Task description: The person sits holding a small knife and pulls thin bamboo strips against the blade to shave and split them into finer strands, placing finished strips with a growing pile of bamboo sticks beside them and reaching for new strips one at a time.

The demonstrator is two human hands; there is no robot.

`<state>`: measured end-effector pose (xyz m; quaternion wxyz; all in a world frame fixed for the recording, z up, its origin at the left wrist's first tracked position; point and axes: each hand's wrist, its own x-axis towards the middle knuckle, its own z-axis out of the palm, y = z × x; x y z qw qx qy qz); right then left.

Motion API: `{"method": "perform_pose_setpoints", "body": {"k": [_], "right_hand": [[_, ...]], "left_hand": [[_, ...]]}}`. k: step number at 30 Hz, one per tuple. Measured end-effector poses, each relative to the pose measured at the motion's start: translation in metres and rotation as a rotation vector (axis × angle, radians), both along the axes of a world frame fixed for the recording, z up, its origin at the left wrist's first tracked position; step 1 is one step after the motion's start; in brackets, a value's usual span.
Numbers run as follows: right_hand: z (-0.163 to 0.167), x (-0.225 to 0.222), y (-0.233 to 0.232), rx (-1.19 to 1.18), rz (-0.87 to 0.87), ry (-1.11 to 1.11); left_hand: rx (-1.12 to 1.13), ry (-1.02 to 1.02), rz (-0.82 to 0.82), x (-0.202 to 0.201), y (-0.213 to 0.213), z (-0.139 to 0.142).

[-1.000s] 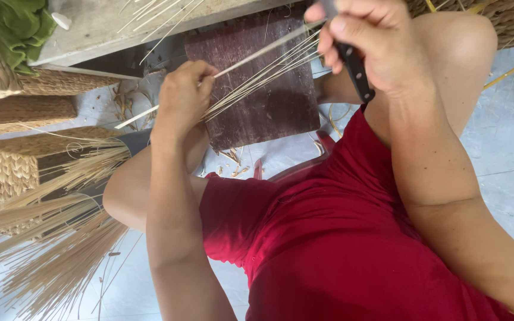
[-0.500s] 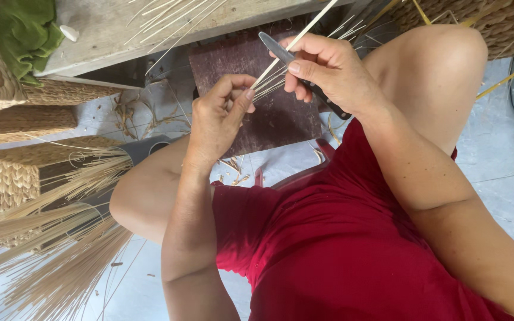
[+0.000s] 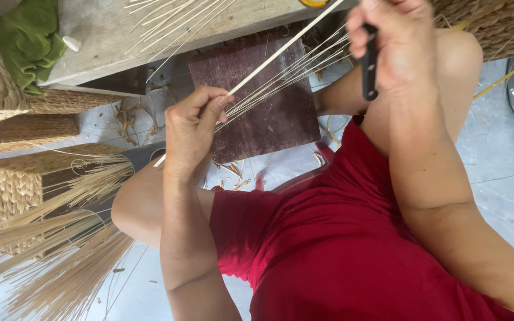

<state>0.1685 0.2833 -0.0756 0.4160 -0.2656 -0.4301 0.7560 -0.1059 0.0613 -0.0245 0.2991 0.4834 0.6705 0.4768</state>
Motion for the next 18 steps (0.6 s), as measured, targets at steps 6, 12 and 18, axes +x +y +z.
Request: {"method": "perform_pose_setpoints", "body": {"k": [6, 12, 18], "right_hand": [[0.006, 0.021, 0.016, -0.039, -0.200, 0.076], [0.018, -0.028, -0.032, 0.146, 0.386, -0.190], [0.025, -0.043, -0.040, 0.082, 0.396, -0.166]], "left_hand": [[-0.065, -0.018, 0.082, -0.009, -0.002, 0.000], [-0.087, -0.042, 0.024, 0.012, 0.011, -0.009], [-0.080, 0.389, 0.004, 0.011, 0.005, -0.006]]}}
